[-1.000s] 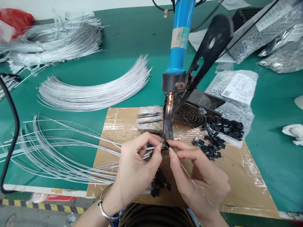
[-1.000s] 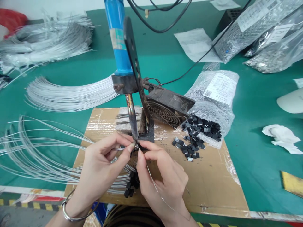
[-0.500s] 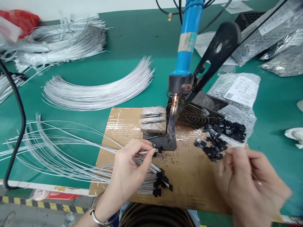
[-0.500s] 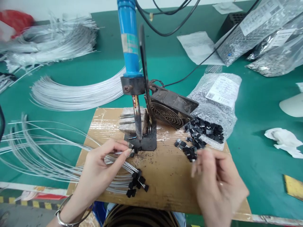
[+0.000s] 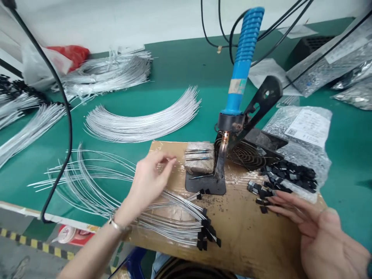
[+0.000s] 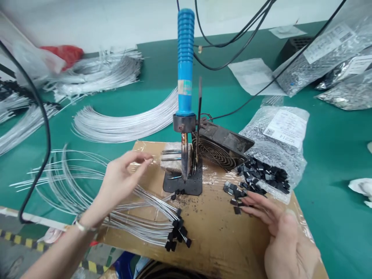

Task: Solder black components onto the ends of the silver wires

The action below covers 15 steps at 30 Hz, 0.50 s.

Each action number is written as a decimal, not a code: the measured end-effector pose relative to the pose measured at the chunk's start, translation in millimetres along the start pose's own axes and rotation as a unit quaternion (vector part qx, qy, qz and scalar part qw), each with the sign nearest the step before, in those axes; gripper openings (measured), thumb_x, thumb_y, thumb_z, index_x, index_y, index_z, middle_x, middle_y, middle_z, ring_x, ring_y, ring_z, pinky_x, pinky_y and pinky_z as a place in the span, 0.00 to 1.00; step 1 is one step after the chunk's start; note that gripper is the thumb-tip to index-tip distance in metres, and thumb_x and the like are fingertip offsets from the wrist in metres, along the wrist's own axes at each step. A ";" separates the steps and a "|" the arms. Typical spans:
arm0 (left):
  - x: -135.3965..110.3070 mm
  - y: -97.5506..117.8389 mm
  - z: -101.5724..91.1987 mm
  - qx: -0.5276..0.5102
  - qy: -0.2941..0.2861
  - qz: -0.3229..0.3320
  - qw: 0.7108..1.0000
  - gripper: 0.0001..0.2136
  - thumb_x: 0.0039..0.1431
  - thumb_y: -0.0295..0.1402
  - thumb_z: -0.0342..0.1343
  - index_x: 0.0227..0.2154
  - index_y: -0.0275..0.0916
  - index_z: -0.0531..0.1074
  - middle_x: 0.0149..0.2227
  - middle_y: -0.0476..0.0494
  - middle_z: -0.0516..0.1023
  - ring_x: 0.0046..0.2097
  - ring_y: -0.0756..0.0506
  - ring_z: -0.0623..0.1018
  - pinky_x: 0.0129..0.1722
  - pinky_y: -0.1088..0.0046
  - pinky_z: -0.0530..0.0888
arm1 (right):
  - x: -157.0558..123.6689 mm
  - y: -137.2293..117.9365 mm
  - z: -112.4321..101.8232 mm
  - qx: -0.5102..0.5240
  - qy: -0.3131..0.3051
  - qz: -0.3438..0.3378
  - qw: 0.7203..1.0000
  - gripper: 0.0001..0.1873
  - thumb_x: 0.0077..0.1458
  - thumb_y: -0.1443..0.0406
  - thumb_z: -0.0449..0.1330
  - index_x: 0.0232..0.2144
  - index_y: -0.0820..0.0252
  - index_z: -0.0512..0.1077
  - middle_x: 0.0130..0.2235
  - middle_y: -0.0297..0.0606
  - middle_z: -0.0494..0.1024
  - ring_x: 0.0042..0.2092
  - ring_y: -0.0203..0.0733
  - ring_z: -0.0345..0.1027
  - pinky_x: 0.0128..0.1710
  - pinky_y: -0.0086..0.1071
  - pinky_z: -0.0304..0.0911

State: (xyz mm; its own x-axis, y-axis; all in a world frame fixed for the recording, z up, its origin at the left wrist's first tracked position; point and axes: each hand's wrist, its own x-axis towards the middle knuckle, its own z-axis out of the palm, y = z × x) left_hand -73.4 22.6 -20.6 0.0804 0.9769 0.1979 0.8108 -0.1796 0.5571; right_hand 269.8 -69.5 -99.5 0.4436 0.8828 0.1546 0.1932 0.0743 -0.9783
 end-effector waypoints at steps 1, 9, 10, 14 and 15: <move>14.9 -9.7 -1.6 0.022 0.004 0.003 1.000 0.05 0.67 0.32 0.58 0.38 0.41 0.79 0.40 0.42 0.84 0.40 0.40 0.80 0.46 0.60 0.75 | 0.7 0.1 0.0 -0.002 0.012 -0.009 1.000 0.22 0.70 0.53 0.56 0.37 0.53 0.87 0.38 0.48 0.88 0.31 0.51 0.85 0.29 0.28 0.83; 110.5 -70.6 9.7 0.107 -0.010 0.030 0.994 0.02 0.64 0.29 0.61 0.34 0.38 0.76 0.38 0.40 0.74 0.48 0.37 0.74 0.53 0.57 0.70 | 11.8 19.4 -9.8 0.013 0.043 -0.045 0.998 0.22 0.67 0.53 0.59 0.28 0.52 0.87 0.32 0.47 0.86 0.23 0.52 0.81 0.18 0.30 0.78; 113.7 -73.3 10.3 0.111 -0.015 0.031 0.993 0.04 0.64 0.30 0.61 0.33 0.37 0.75 0.38 0.40 0.74 0.47 0.38 0.74 0.52 0.56 0.71 | 11.5 18.3 -7.4 0.018 0.060 -0.043 0.997 0.21 0.67 0.54 0.60 0.27 0.53 0.87 0.31 0.47 0.86 0.23 0.52 0.81 0.18 0.30 0.77; 111.4 -76.0 4.8 0.108 -0.016 0.041 0.993 0.05 0.68 0.33 0.59 0.36 0.36 0.74 0.43 0.43 0.77 0.47 0.41 0.76 0.51 0.58 0.73 | 9.7 11.1 0.5 0.028 0.067 -0.024 0.997 0.21 0.65 0.54 0.62 0.26 0.56 0.86 0.31 0.51 0.85 0.24 0.53 0.81 0.19 0.31 0.78; 109.2 -75.7 2.2 0.103 -0.011 0.043 0.994 0.04 0.68 0.31 0.58 0.36 0.37 0.73 0.42 0.42 0.77 0.46 0.41 0.76 0.51 0.59 0.72 | 9.6 10.0 1.1 0.027 0.063 -0.014 0.998 0.21 0.65 0.54 0.62 0.27 0.57 0.86 0.32 0.51 0.86 0.25 0.53 0.82 0.20 0.32 0.79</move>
State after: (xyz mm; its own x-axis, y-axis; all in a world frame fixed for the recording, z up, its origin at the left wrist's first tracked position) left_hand -124.7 143.2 -43.0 0.1656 0.9615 0.2195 0.9019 -0.2377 0.3606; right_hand 275.1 -59.8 -108.0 0.5462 0.8145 0.1957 0.1624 0.1262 -0.9786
